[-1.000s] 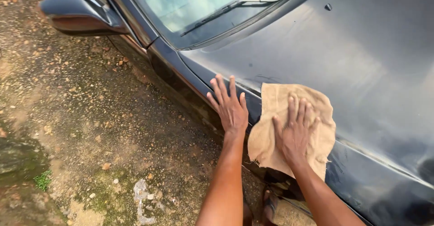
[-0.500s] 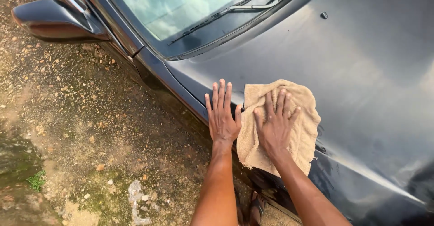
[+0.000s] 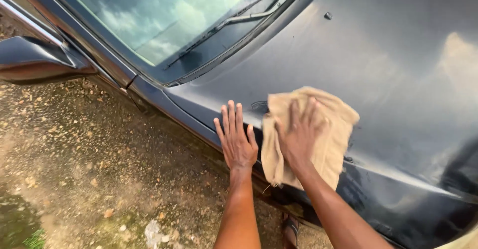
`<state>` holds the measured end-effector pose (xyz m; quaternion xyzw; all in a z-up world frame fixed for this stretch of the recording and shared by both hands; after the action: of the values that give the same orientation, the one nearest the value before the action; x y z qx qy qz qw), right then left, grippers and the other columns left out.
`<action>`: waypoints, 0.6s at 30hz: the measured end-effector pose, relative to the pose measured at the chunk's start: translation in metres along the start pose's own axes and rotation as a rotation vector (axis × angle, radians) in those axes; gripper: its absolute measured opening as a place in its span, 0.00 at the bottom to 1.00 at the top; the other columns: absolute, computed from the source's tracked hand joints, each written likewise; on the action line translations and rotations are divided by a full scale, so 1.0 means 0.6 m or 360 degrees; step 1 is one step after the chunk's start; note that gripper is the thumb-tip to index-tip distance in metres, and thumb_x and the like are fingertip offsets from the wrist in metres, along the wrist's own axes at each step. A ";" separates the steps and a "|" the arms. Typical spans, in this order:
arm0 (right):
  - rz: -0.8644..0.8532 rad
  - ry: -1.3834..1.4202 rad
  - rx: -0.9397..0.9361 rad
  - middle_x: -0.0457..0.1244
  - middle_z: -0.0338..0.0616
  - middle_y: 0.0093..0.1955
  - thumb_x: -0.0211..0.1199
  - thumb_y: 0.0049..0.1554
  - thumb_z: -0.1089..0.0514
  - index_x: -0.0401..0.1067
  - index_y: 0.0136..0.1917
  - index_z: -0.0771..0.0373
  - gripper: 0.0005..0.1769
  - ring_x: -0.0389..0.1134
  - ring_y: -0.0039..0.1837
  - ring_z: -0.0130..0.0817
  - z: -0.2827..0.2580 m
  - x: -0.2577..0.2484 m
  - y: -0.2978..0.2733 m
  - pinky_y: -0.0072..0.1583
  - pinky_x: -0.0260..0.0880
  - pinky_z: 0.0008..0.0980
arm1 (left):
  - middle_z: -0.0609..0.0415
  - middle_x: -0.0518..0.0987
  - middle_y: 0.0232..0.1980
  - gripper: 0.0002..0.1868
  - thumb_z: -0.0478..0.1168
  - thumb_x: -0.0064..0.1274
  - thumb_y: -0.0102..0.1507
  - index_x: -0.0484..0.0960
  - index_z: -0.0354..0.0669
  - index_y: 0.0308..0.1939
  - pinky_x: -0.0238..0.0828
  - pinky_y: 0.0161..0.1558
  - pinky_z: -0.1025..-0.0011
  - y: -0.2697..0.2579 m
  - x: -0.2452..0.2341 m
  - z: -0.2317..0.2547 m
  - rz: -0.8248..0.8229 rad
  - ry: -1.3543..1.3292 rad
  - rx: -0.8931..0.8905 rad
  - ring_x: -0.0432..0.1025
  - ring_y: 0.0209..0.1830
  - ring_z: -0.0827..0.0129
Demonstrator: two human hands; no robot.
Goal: Wiping the exterior of a black car with a dry cloth.
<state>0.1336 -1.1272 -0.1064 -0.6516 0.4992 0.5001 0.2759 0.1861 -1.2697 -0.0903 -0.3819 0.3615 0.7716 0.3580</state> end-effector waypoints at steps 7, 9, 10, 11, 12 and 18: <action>-0.0201 0.0206 -0.0214 0.46 0.47 0.87 0.51 0.63 0.35 0.55 0.83 0.42 0.37 0.41 0.88 0.47 0.014 -0.002 -0.094 0.83 0.30 0.57 | 0.51 0.49 0.85 0.36 0.52 0.35 0.70 0.54 0.43 0.80 0.29 0.81 0.46 0.001 0.006 -0.004 -0.0063 0.0102 0.0028 0.41 0.85 0.55; -0.0122 -0.0026 0.0042 0.45 0.52 0.84 0.54 0.59 0.33 0.56 0.81 0.47 0.41 0.41 0.85 0.49 0.055 -0.007 -0.113 0.81 0.25 0.58 | 0.51 0.49 0.85 0.35 0.54 0.33 0.73 0.53 0.43 0.81 0.29 0.82 0.47 0.004 -0.004 0.001 -0.0076 0.0007 -0.0005 0.42 0.86 0.56; -0.0124 -0.0020 0.0045 0.45 0.52 0.84 0.54 0.59 0.33 0.56 0.81 0.47 0.41 0.41 0.85 0.49 0.060 -0.006 -0.099 0.81 0.25 0.58 | 0.51 0.49 0.85 0.35 0.54 0.33 0.73 0.53 0.43 0.81 0.29 0.82 0.47 -0.007 -0.003 0.003 -0.0079 0.0012 -0.0003 0.42 0.86 0.56; 0.0026 -0.0001 0.0189 0.44 0.53 0.84 0.54 0.59 0.32 0.56 0.80 0.48 0.41 0.40 0.86 0.49 0.061 -0.001 -0.071 0.81 0.25 0.58 | 0.52 0.50 0.85 0.35 0.55 0.32 0.73 0.53 0.44 0.81 0.29 0.82 0.47 -0.005 -0.001 0.000 -0.0059 0.0013 -0.0004 0.42 0.86 0.56; 0.0174 0.0019 0.0336 0.44 0.54 0.84 0.54 0.59 0.31 0.56 0.79 0.49 0.41 0.39 0.87 0.49 0.063 0.004 -0.044 0.81 0.24 0.58 | 0.52 0.50 0.85 0.35 0.56 0.32 0.73 0.53 0.46 0.81 0.29 0.82 0.48 -0.003 0.002 -0.002 -0.0039 0.0013 -0.0005 0.42 0.86 0.57; -0.0017 0.0084 -0.0046 0.42 0.53 0.86 0.54 0.62 0.38 0.55 0.81 0.49 0.38 0.38 0.86 0.50 -0.039 -0.005 0.032 0.78 0.23 0.64 | 0.50 0.49 0.86 0.38 0.56 0.32 0.71 0.50 0.42 0.81 0.28 0.82 0.47 -0.004 0.012 -0.010 -0.0025 0.0044 0.0044 0.42 0.86 0.57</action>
<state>0.1244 -1.1528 -0.0926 -0.6711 0.4957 0.4883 0.2559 0.1873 -1.2717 -0.0997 -0.3902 0.3741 0.7584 0.3642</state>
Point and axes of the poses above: each hand's wrist, its own y-axis towards the middle knuckle, its own x-axis out of the palm, z = x × y, the point moved 1 cm from there along y, towards the middle knuckle
